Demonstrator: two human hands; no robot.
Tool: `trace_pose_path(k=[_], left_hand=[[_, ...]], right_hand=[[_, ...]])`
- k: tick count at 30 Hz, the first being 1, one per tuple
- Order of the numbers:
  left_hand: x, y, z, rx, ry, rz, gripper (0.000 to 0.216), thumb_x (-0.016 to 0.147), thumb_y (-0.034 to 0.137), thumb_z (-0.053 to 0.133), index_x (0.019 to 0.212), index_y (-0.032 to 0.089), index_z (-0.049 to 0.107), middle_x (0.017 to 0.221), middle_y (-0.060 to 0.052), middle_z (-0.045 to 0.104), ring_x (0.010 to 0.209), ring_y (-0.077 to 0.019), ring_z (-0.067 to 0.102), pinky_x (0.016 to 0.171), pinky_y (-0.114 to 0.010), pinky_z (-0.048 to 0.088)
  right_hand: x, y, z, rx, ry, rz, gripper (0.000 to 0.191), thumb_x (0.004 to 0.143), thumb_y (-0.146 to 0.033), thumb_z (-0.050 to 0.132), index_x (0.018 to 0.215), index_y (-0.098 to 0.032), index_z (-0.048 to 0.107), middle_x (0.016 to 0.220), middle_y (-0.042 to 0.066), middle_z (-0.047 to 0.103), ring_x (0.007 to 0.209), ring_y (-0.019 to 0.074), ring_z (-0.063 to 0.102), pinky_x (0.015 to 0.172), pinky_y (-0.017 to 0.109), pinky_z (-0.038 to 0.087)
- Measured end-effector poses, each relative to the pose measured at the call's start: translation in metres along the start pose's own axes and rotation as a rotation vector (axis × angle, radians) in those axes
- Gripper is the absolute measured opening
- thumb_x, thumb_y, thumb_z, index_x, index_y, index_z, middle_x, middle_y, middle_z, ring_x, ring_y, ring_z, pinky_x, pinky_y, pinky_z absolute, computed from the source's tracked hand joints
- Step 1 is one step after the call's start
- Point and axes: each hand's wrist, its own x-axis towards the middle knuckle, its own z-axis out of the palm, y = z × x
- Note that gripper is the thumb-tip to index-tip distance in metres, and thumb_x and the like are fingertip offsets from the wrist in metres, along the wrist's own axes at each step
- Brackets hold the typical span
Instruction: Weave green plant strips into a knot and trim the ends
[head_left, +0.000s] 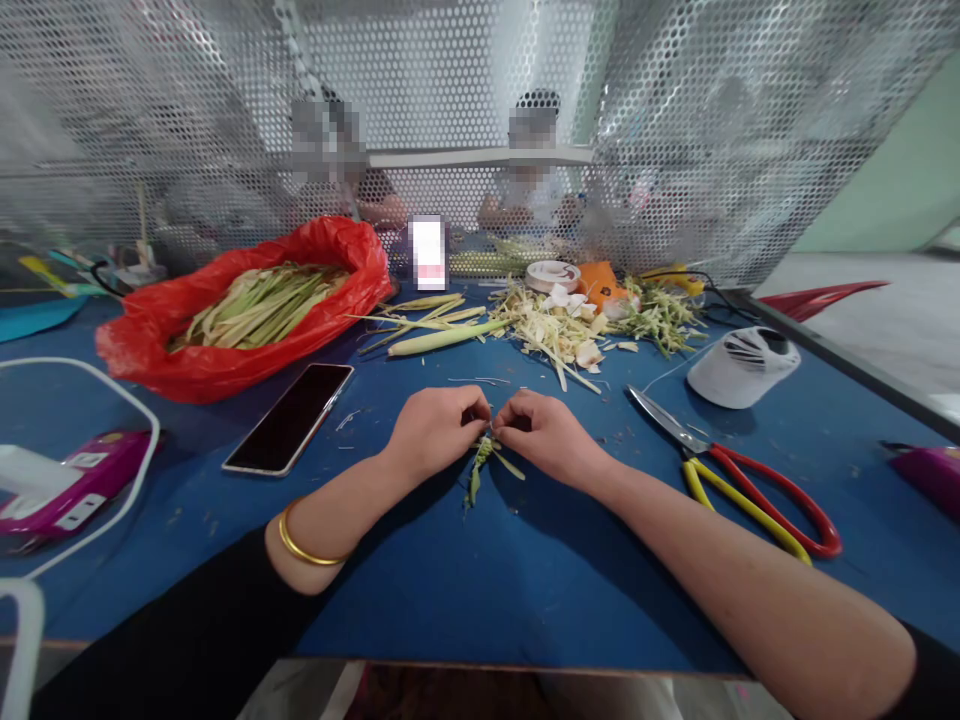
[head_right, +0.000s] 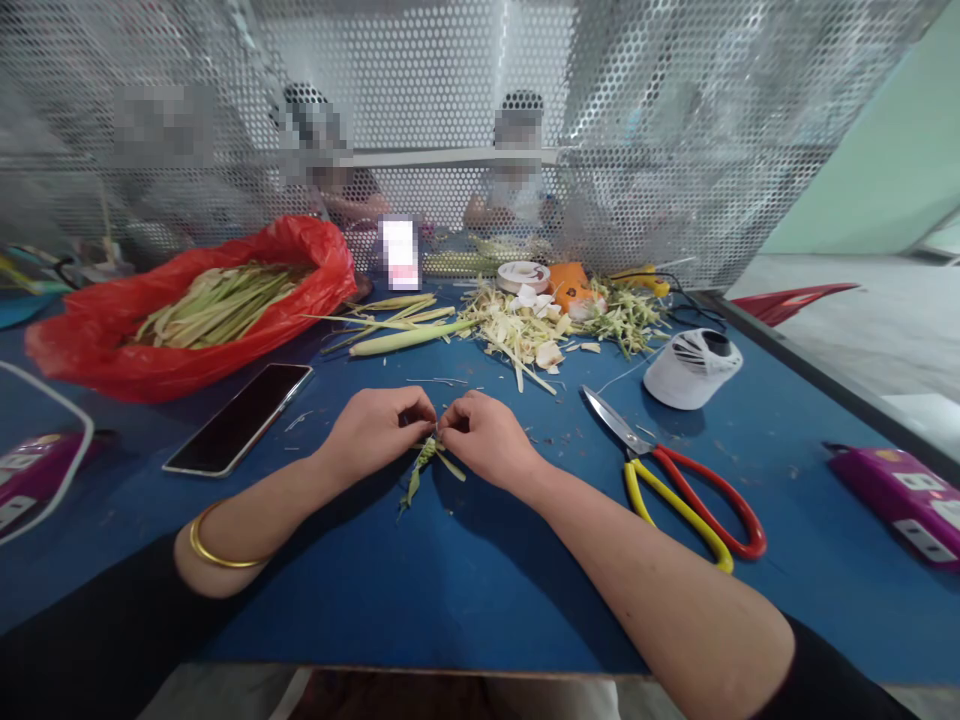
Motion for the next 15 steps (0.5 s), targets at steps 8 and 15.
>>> trace_pose_path(k=[8, 15], left_hand=[[-0.003, 0.004, 0.007, 0.047, 0.101, 0.059, 0.003, 0.079, 0.020, 0.058, 0.076, 0.021, 0.059, 0.075, 0.002, 0.067, 0.064, -0.0129, 0.056, 0.058, -0.024, 0.033], [-0.006, 0.005, 0.009, -0.003, 0.120, 0.086, 0.006, 0.079, 0.017, 0.058, 0.075, 0.021, 0.056, 0.074, 0.003, 0.063, 0.066, -0.0121, 0.055, 0.058, -0.023, 0.032]], right_hand=[[0.002, 0.007, 0.002, 0.203, -0.010, 0.060, 0.010, 0.079, -0.017, 0.051, 0.085, -0.020, 0.058, 0.070, -0.001, 0.058, 0.060, 0.0134, 0.056, 0.055, 0.025, 0.041], [0.004, 0.014, 0.003, 0.287, -0.047, 0.055, 0.009, 0.073, -0.026, 0.061, 0.079, -0.020, 0.065, 0.070, -0.001, 0.060, 0.062, 0.0135, 0.053, 0.057, 0.026, 0.040]])
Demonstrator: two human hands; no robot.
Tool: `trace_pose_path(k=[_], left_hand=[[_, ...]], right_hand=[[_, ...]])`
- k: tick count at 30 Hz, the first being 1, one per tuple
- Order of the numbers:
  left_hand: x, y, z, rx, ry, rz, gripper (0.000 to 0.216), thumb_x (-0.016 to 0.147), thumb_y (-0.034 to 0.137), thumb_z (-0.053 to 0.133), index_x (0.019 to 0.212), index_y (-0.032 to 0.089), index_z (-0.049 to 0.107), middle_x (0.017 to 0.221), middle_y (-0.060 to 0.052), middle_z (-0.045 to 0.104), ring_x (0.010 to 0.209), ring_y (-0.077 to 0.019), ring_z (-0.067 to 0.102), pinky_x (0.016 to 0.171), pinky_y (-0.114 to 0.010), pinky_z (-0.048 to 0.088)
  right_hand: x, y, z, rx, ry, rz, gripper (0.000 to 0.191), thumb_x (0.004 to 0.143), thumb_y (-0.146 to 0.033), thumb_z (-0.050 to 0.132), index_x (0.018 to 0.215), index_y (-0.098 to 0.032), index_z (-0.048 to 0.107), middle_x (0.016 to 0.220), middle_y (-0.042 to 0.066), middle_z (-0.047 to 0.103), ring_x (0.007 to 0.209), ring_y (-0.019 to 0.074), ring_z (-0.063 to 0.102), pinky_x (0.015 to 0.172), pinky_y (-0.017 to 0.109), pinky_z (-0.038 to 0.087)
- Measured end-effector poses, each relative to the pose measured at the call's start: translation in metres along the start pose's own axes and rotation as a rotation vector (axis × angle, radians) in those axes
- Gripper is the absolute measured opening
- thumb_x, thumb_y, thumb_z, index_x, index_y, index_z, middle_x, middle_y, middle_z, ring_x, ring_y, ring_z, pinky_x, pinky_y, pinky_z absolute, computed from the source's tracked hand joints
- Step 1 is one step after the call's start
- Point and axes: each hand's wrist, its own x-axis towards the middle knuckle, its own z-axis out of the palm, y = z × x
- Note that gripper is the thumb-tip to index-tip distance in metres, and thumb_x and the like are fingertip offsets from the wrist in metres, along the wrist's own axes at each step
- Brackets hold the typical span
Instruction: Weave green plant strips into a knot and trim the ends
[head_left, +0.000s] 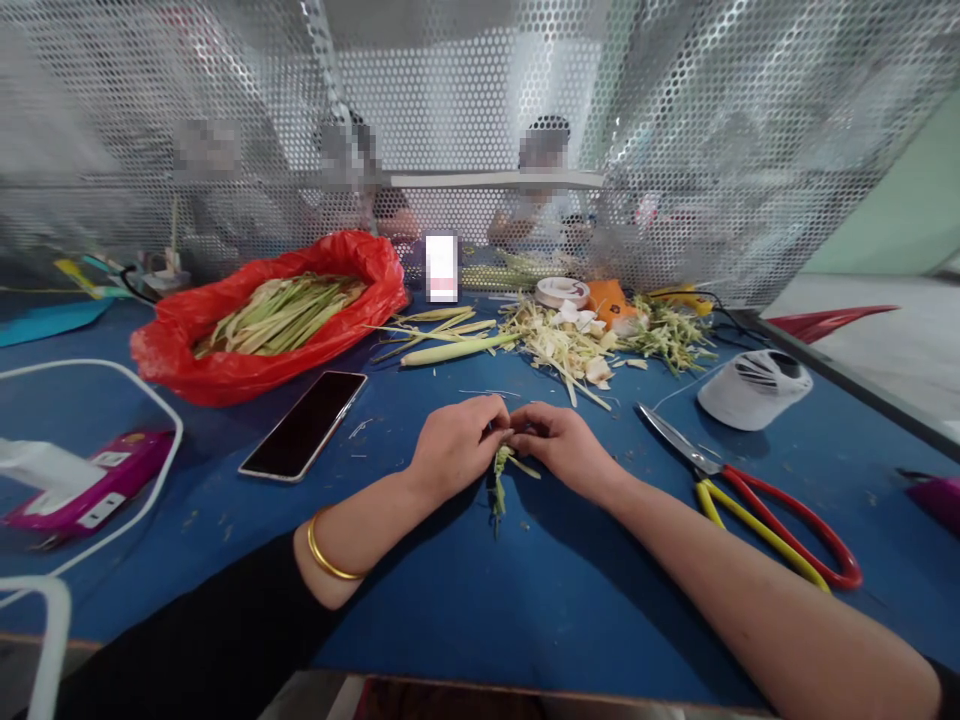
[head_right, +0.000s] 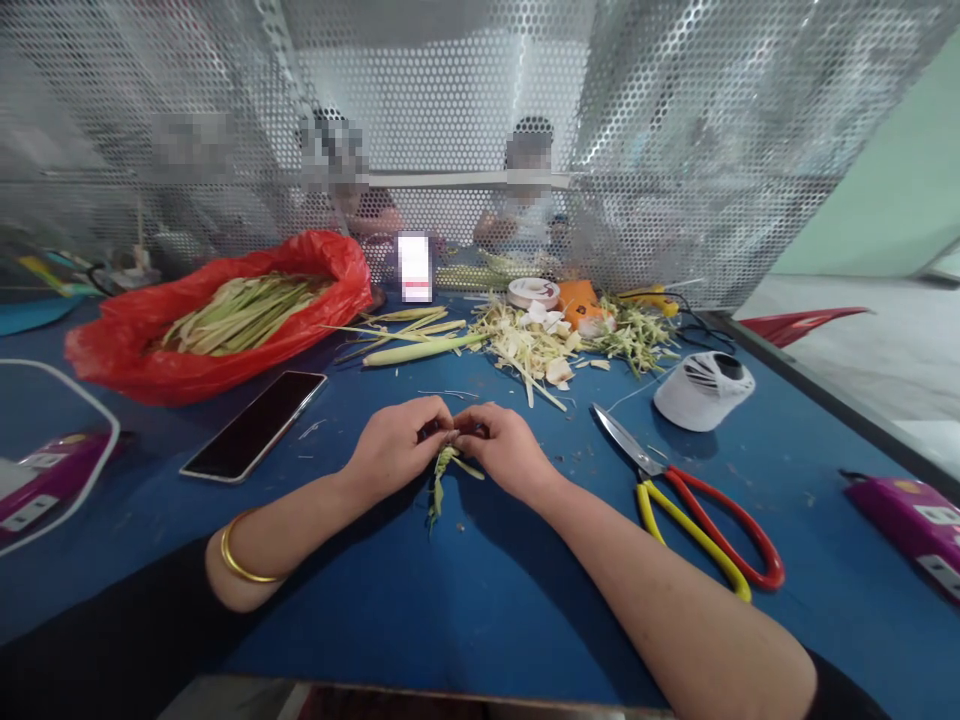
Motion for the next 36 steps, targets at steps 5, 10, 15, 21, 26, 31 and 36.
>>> trace_pose_path(k=[5, 10, 15, 21, 26, 31, 36], left_hand=[[0.000, 0.001, -0.001, -0.059, 0.034, 0.007, 0.009, 0.079, 0.014, 0.057, 0.073, 0.020, 0.057, 0.077, 0.002, 0.062, 0.072, -0.0123, 0.056, 0.063, -0.023, 0.035], [0.002, 0.000, -0.002, -0.140, 0.015, -0.048, 0.009, 0.076, 0.015, 0.062, 0.070, 0.020, 0.058, 0.072, 0.002, 0.062, 0.069, -0.0125, 0.055, 0.062, -0.023, 0.036], [0.004, -0.001, -0.004, -0.190, -0.006, -0.090, 0.009, 0.076, 0.019, 0.063, 0.068, 0.019, 0.059, 0.069, 0.002, 0.062, 0.064, -0.0119, 0.053, 0.060, -0.023, 0.036], [0.004, -0.002, -0.004, -0.203, -0.045, -0.111, 0.008, 0.074, 0.019, 0.063, 0.067, 0.019, 0.059, 0.067, 0.003, 0.062, 0.062, -0.0116, 0.053, 0.059, -0.023, 0.037], [0.004, -0.002, -0.004, -0.202, -0.042, -0.119, 0.007, 0.074, 0.019, 0.062, 0.068, 0.019, 0.060, 0.067, 0.003, 0.062, 0.061, -0.0113, 0.052, 0.058, -0.023, 0.036], [0.003, -0.001, -0.005, -0.206, -0.041, -0.119, 0.007, 0.074, 0.021, 0.063, 0.068, 0.019, 0.060, 0.067, 0.003, 0.062, 0.063, -0.0117, 0.052, 0.058, -0.023, 0.035], [0.003, -0.001, -0.005, -0.230, -0.045, -0.119, 0.007, 0.074, 0.019, 0.063, 0.068, 0.018, 0.060, 0.068, 0.002, 0.063, 0.063, -0.0116, 0.053, 0.059, -0.023, 0.036]], right_hand=[[0.001, 0.000, 0.000, 0.026, 0.021, 0.007, 0.009, 0.071, -0.029, 0.063, 0.071, -0.020, 0.065, 0.062, -0.003, 0.056, 0.059, 0.0130, 0.049, 0.056, 0.026, 0.037], [0.000, -0.003, -0.002, 0.006, 0.025, 0.017, 0.009, 0.071, -0.029, 0.063, 0.069, -0.020, 0.066, 0.060, -0.003, 0.056, 0.059, 0.0130, 0.049, 0.056, 0.026, 0.035], [-0.001, -0.014, -0.008, 0.078, 0.031, 0.101, 0.006, 0.071, -0.024, 0.060, 0.070, -0.019, 0.063, 0.063, -0.002, 0.060, 0.061, 0.0128, 0.054, 0.060, 0.026, 0.039], [-0.003, -0.021, -0.014, 0.158, 0.003, 0.174, 0.004, 0.069, -0.021, 0.058, 0.066, -0.018, 0.060, 0.060, -0.001, 0.061, 0.060, 0.0125, 0.056, 0.062, 0.026, 0.042], [-0.004, -0.027, -0.016, 0.414, -0.001, 0.287, 0.009, 0.068, -0.023, 0.061, 0.075, -0.018, 0.057, 0.064, -0.001, 0.064, 0.051, 0.0101, 0.057, 0.053, 0.024, 0.042], [-0.004, -0.027, -0.013, 0.377, -0.044, 0.322, 0.021, 0.070, -0.028, 0.068, 0.087, -0.016, 0.062, 0.068, -0.002, 0.063, 0.053, 0.0084, 0.056, 0.054, 0.023, 0.044], [-0.004, -0.023, -0.013, 0.115, -0.047, 0.221, 0.012, 0.071, -0.028, 0.066, 0.068, -0.016, 0.063, 0.054, -0.005, 0.053, 0.047, 0.0074, 0.047, 0.049, 0.022, 0.036]])
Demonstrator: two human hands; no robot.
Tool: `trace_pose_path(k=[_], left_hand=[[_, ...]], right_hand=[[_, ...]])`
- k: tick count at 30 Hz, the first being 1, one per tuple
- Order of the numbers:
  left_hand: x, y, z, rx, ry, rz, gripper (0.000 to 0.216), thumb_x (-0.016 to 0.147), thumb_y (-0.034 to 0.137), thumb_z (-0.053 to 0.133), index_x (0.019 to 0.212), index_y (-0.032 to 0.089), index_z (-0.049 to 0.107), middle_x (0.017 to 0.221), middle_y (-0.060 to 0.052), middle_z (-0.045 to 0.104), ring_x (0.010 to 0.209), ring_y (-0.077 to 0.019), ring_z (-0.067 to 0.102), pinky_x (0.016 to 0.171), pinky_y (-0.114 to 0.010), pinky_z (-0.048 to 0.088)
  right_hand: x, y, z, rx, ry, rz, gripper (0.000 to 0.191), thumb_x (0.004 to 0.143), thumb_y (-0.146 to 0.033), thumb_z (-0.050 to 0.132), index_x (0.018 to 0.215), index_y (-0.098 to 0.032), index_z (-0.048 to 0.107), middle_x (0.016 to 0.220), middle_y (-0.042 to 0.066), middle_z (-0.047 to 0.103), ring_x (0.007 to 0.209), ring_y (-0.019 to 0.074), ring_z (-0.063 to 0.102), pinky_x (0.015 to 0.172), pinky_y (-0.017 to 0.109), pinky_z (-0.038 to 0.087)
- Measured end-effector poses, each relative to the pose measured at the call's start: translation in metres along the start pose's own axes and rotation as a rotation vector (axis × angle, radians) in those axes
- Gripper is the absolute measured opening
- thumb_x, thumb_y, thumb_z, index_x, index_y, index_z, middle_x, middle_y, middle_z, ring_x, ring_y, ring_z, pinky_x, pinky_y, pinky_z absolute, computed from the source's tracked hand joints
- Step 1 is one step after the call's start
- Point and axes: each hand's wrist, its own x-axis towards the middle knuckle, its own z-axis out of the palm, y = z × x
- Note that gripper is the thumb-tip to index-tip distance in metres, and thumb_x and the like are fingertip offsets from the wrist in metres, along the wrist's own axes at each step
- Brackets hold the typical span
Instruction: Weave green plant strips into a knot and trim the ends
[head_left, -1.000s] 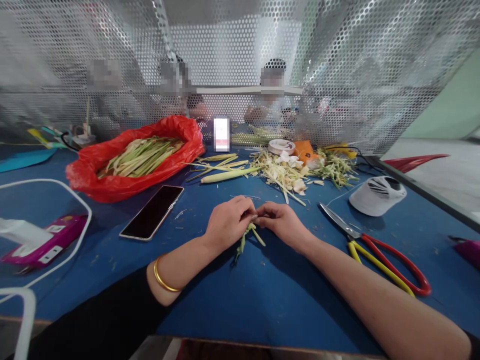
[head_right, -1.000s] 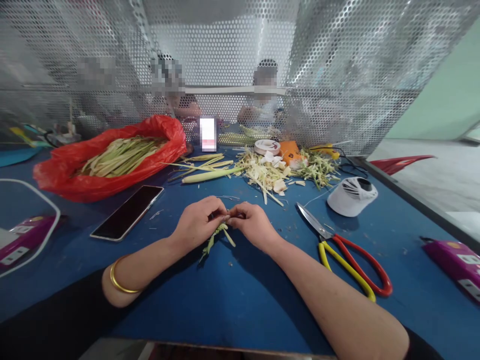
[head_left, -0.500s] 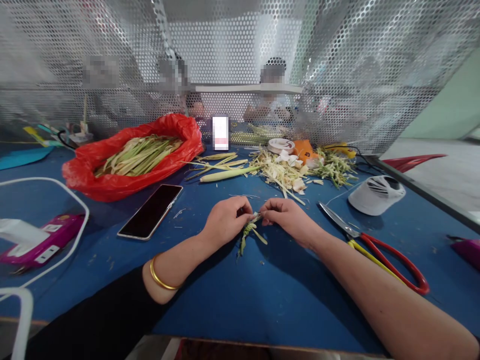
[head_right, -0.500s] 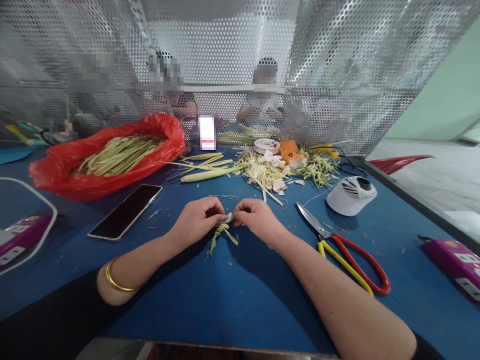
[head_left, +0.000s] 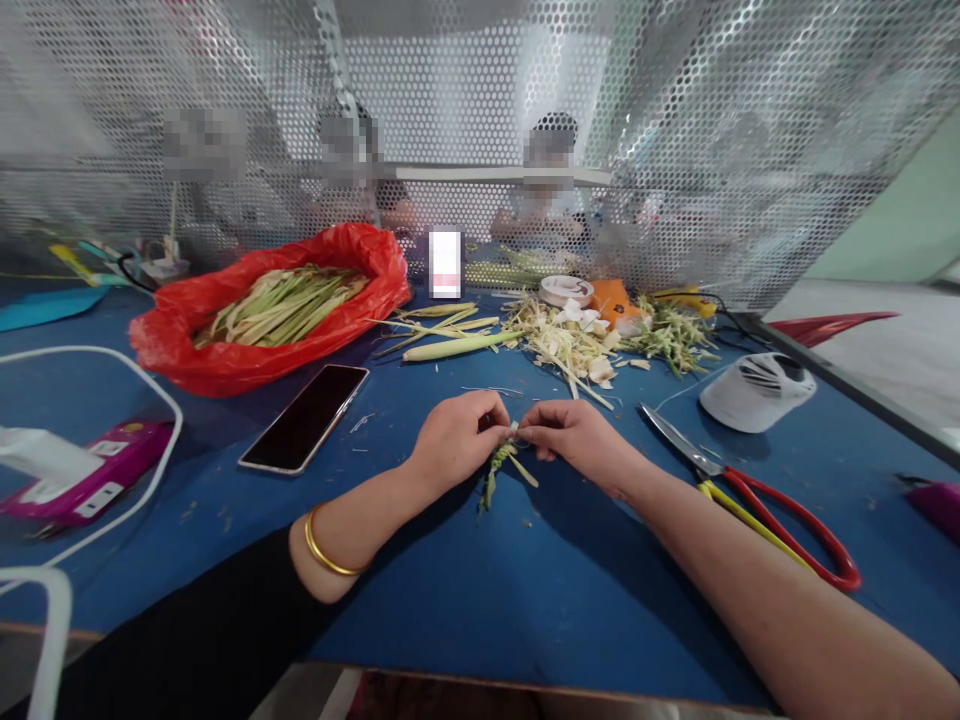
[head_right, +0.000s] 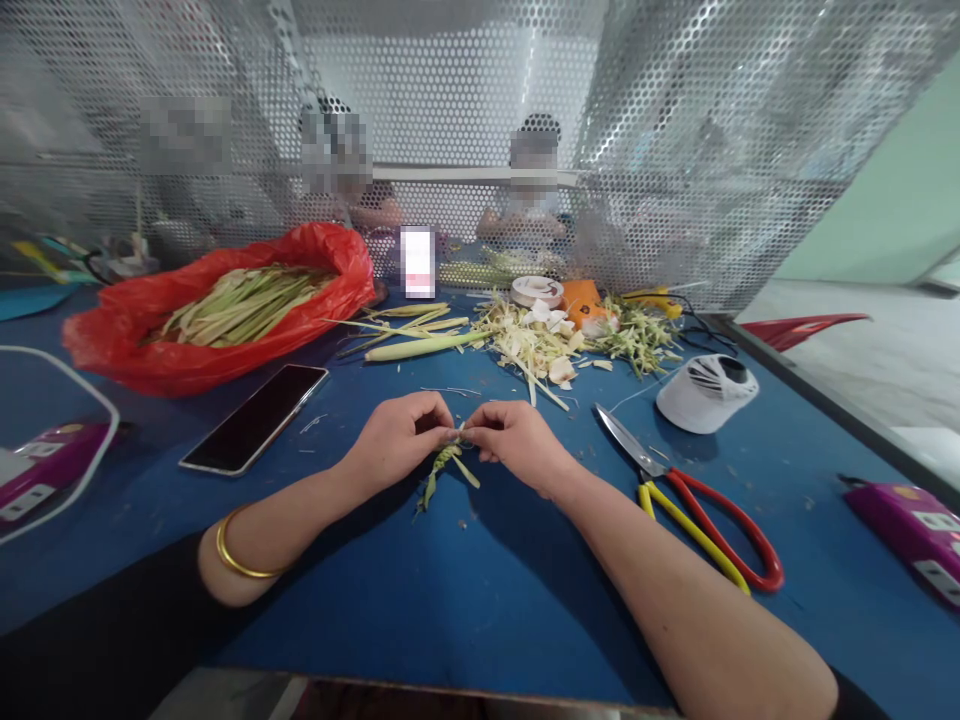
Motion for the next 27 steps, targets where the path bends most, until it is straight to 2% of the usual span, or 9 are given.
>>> trace_pose_path(k=[3, 8, 13, 17, 22, 27], left_hand=[[0.001, 0.000, 0.000, -0.007, -0.003, -0.022, 0.007, 0.074, 0.020, 0.063, 0.067, 0.018, 0.060, 0.066, 0.002, 0.062, 0.061, -0.0113, 0.052, 0.058, -0.023, 0.035], [0.002, -0.002, 0.000, -0.051, -0.014, -0.064, 0.008, 0.072, 0.022, 0.065, 0.067, 0.018, 0.061, 0.064, 0.003, 0.062, 0.058, -0.0101, 0.050, 0.056, -0.022, 0.036], [0.003, -0.004, 0.000, -0.111, -0.021, -0.100, 0.008, 0.073, 0.024, 0.063, 0.068, 0.017, 0.063, 0.061, 0.003, 0.060, 0.055, -0.0099, 0.050, 0.054, -0.022, 0.036], [0.004, -0.004, -0.001, -0.118, -0.019, -0.105, 0.008, 0.073, 0.023, 0.062, 0.067, 0.017, 0.065, 0.059, 0.003, 0.060, 0.054, -0.0094, 0.048, 0.053, -0.022, 0.035], [0.005, -0.004, -0.004, -0.133, -0.038, -0.096, 0.012, 0.075, 0.027, 0.062, 0.070, 0.017, 0.066, 0.063, 0.002, 0.064, 0.058, -0.0102, 0.052, 0.056, -0.022, 0.038], [0.007, -0.009, -0.006, -0.039, 0.014, -0.117, 0.014, 0.076, 0.028, 0.059, 0.068, 0.018, 0.063, 0.062, 0.002, 0.063, 0.058, -0.0118, 0.053, 0.057, -0.024, 0.038]], right_hand=[[0.000, 0.001, -0.005, -0.037, 0.005, 0.023, 0.014, 0.074, -0.028, 0.062, 0.066, -0.018, 0.060, 0.048, -0.006, 0.050, 0.045, 0.0081, 0.044, 0.047, 0.022, 0.033], [-0.002, -0.003, -0.013, 0.026, -0.050, 0.089, 0.017, 0.074, -0.032, 0.063, 0.067, -0.018, 0.059, 0.051, -0.003, 0.055, 0.048, 0.0089, 0.045, 0.048, 0.022, 0.033], [-0.003, -0.006, -0.006, 0.277, 0.015, -0.027, 0.021, 0.073, -0.037, 0.068, 0.071, -0.017, 0.061, 0.070, 0.001, 0.065, 0.063, 0.0110, 0.058, 0.056, 0.023, 0.039], [-0.001, -0.002, 0.001, 0.456, -0.013, -0.027, 0.024, 0.071, -0.038, 0.069, 0.070, -0.018, 0.056, 0.085, 0.003, 0.068, 0.065, 0.0104, 0.060, 0.058, 0.024, 0.041], [0.000, -0.002, 0.001, 0.478, -0.008, -0.027, 0.023, 0.073, -0.037, 0.066, 0.070, -0.018, 0.054, 0.074, 0.000, 0.063, 0.060, 0.0102, 0.058, 0.057, 0.024, 0.040], [-0.002, -0.004, 0.000, 0.222, -0.004, -0.056, 0.025, 0.077, -0.037, 0.059, 0.062, -0.020, 0.047, 0.052, -0.006, 0.050, 0.047, 0.0093, 0.047, 0.053, 0.025, 0.035]])
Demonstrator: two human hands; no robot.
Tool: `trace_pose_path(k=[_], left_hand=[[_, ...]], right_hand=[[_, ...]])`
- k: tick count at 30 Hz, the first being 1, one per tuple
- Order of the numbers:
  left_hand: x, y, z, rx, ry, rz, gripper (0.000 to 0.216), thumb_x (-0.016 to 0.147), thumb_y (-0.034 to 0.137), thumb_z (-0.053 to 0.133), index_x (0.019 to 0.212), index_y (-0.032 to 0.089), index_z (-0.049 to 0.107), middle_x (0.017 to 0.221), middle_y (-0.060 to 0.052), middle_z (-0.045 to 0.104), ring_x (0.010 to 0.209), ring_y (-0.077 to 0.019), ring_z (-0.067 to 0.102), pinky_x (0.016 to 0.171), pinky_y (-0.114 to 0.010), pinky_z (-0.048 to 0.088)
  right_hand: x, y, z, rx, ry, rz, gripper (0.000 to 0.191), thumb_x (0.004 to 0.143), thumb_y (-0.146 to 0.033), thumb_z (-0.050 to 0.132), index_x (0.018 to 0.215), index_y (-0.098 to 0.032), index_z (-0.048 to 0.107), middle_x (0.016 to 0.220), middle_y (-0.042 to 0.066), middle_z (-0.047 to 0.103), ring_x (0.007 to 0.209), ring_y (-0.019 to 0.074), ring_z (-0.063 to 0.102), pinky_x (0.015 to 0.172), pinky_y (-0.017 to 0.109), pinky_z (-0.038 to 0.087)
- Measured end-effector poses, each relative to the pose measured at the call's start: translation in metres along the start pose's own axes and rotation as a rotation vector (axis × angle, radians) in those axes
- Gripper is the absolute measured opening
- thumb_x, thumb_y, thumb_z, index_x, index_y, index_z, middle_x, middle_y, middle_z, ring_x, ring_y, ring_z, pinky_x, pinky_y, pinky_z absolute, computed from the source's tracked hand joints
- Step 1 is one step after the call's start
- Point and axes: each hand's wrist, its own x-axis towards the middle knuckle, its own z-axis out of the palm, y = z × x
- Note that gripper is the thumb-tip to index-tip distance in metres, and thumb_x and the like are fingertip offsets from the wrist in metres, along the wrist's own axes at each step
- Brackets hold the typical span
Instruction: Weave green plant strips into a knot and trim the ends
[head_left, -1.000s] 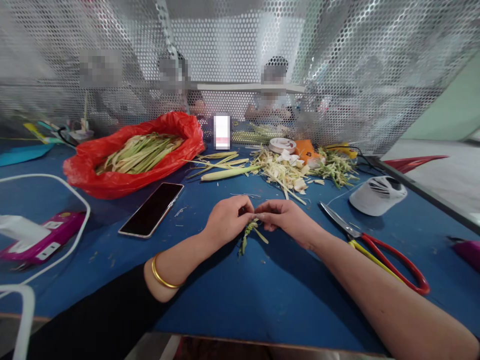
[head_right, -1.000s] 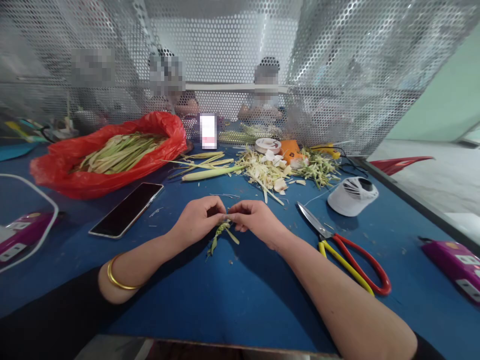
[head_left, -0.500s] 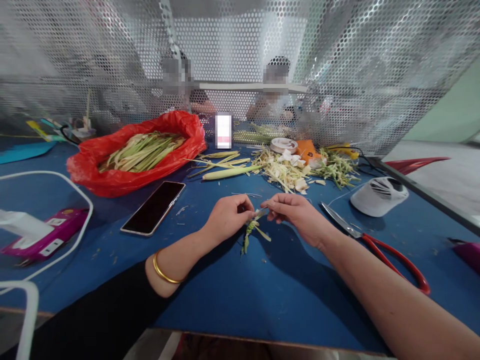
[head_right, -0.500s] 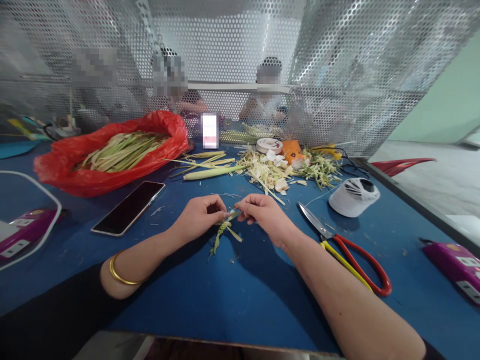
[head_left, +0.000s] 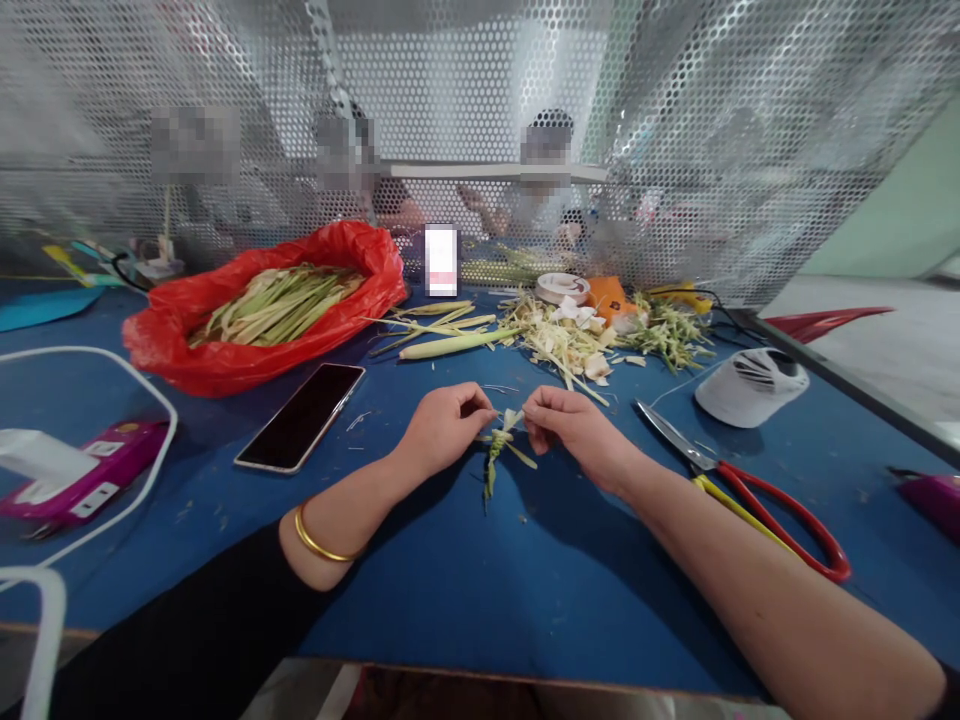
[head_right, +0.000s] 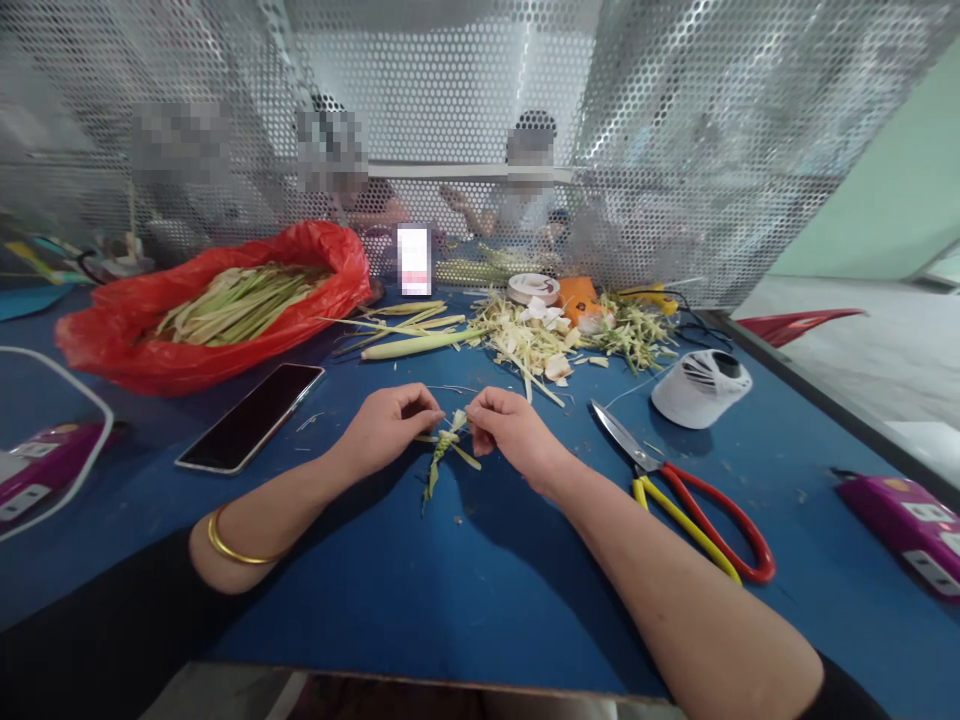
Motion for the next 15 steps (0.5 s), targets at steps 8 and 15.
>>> trace_pose_path(k=[8, 15], left_hand=[[0.001, -0.001, 0.002, -0.207, 0.026, -0.079, 0.010, 0.078, 0.022, 0.056, 0.069, 0.018, 0.056, 0.079, -0.003, 0.070, 0.072, -0.0140, 0.060, 0.068, -0.028, 0.045], [-0.001, 0.007, 0.007, -0.608, -0.171, -0.178, 0.011, 0.083, 0.019, 0.052, 0.074, 0.018, 0.046, 0.077, -0.001, 0.066, 0.059, -0.0072, 0.054, 0.063, -0.024, 0.045]], right_hand=[[0.006, 0.014, -0.004, -0.360, 0.008, -0.042, 0.017, 0.082, -0.026, 0.049, 0.066, -0.022, 0.045, 0.045, -0.006, 0.050, 0.044, 0.0111, 0.046, 0.050, 0.024, 0.034], [0.005, 0.016, -0.003, -0.450, -0.026, -0.081, 0.016, 0.084, -0.025, 0.049, 0.068, -0.023, 0.046, 0.048, -0.006, 0.052, 0.047, 0.0123, 0.051, 0.052, 0.024, 0.036]])
